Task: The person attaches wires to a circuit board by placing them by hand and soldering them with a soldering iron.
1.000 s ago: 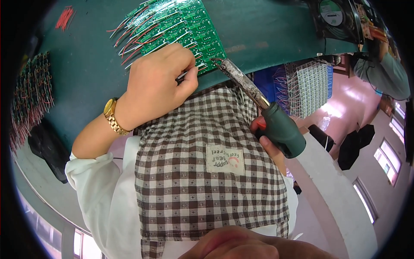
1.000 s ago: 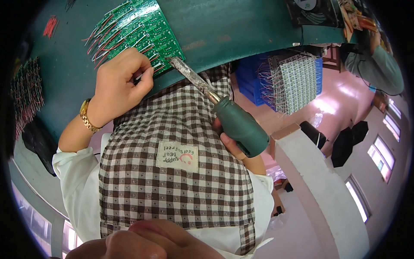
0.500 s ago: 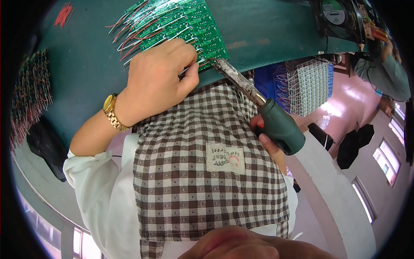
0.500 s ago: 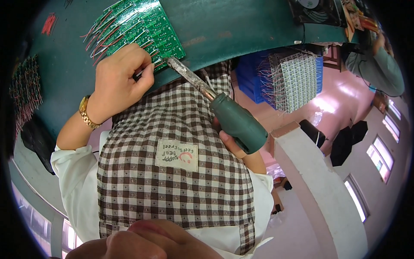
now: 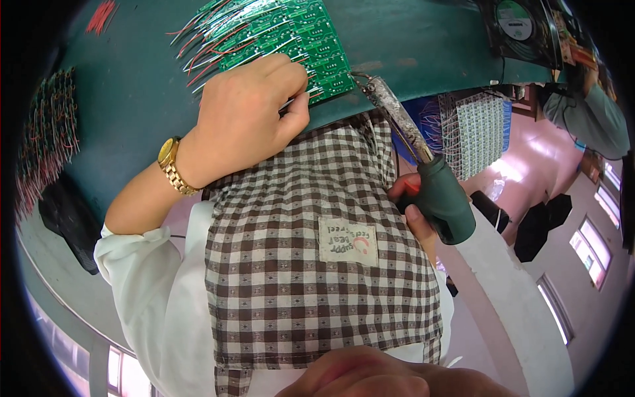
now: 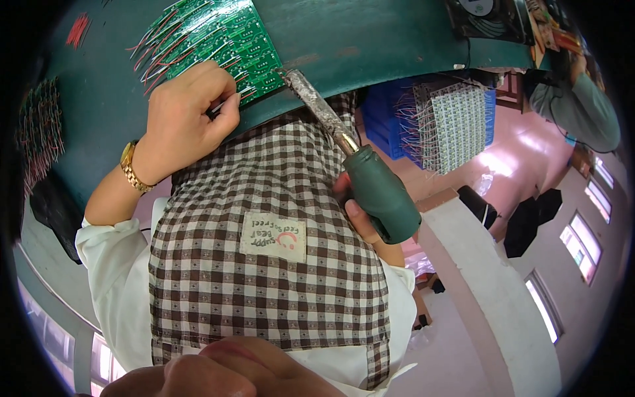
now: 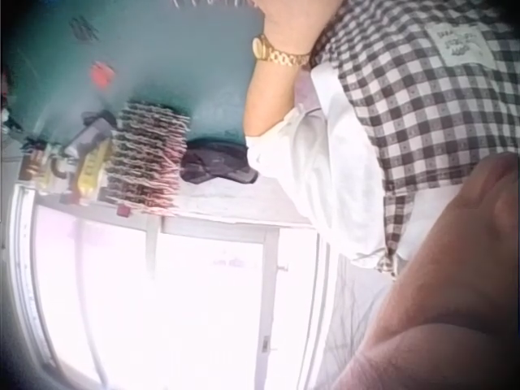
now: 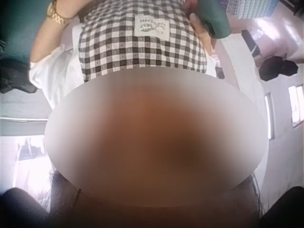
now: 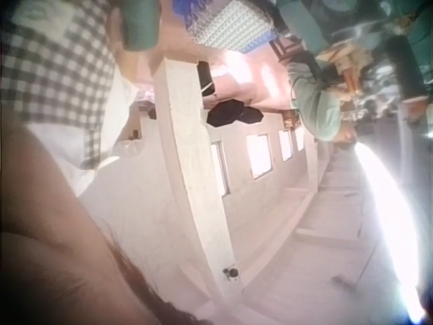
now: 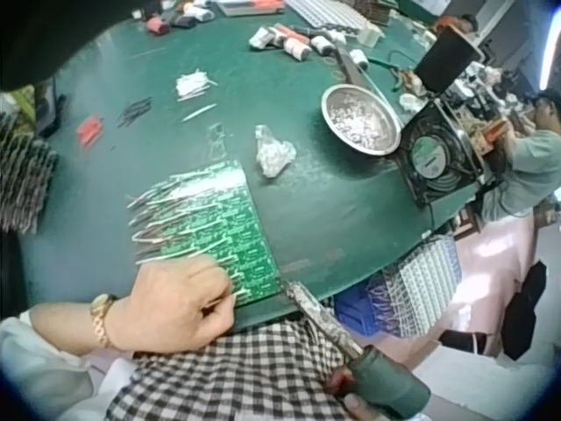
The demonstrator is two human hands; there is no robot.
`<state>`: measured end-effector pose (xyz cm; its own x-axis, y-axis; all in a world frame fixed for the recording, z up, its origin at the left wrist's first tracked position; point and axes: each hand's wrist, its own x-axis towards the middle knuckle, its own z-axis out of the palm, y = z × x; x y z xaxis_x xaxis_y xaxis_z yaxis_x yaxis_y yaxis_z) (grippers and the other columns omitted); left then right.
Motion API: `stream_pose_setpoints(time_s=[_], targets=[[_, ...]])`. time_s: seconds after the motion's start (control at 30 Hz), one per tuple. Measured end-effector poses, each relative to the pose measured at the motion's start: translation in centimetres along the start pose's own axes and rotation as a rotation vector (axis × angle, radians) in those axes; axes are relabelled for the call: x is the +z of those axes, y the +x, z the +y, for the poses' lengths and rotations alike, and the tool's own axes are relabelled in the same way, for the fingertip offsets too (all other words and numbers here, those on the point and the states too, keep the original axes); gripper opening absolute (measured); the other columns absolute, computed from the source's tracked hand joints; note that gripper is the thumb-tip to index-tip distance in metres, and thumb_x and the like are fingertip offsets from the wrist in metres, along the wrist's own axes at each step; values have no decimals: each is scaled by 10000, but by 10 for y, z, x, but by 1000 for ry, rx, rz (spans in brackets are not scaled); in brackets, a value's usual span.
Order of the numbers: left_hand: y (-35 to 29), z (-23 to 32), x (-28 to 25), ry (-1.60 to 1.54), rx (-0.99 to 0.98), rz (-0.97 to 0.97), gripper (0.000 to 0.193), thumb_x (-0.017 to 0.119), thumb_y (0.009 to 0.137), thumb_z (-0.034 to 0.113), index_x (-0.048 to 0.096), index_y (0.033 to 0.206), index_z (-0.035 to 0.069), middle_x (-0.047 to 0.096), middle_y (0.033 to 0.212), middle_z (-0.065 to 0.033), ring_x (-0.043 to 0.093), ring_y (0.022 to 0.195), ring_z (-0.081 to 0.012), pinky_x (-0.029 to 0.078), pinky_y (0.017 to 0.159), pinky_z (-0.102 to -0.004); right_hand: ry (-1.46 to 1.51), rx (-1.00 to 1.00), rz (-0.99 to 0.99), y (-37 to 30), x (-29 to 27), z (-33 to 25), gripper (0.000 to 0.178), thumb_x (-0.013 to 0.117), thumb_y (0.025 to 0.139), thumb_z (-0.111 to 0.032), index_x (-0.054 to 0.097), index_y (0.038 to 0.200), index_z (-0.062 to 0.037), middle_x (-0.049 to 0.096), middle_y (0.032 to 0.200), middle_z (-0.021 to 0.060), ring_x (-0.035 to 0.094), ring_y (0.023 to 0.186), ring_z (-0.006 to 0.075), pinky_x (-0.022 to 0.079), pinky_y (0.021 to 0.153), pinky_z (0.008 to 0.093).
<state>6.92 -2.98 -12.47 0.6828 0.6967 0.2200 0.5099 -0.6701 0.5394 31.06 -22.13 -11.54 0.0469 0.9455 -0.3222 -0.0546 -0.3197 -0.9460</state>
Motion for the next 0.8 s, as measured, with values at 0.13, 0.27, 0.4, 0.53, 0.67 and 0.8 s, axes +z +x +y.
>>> stream_pose_setpoints(time_s=[0.13,0.27,0.4,0.53,0.67,0.8], targets=[[2,2,4,4,-1,-2,86,664,749,84,580,759,65,577,714,-58,597,620,-250,464,510,-365,-13,58,-31,1,-4,-10,443,685,884,-186,497,1240,-2,624,997,158,586,939,201,459,856,330],[0,2,1,-5,-5,-5,83,662,750,84,583,765,65,578,719,-63,599,622,-256,468,514,-366,36,67,101,-3,7,-3,426,679,855,-219,542,1188,9,624,964,112,568,861,165,457,790,303],[-6,0,-16,-37,-23,9,96,667,744,61,571,756,59,560,704,-71,577,600,-250,452,519,-347,146,-50,115,12,21,10,508,701,823,-259,502,1196,24,615,924,146,584,780,189,484,727,314],[-4,8,-29,-60,-31,-3,115,669,736,48,555,750,54,546,698,-82,570,603,-265,446,530,-358,173,-305,223,34,18,0,547,711,813,-310,488,1187,19,618,930,147,588,748,178,484,667,292],[0,32,-48,-27,49,18,119,663,738,53,547,760,46,546,710,-97,578,622,-286,454,537,-381,84,-589,338,39,-2,-61,506,692,842,-244,482,1223,15,618,914,174,594,733,192,498,644,301],[3,58,-82,14,54,15,105,658,742,51,554,759,44,543,707,-100,575,615,-277,455,532,-377,212,-897,310,75,-8,-110,380,620,885,-146,498,1209,10,625,892,177,592,691,196,498,608,295]])
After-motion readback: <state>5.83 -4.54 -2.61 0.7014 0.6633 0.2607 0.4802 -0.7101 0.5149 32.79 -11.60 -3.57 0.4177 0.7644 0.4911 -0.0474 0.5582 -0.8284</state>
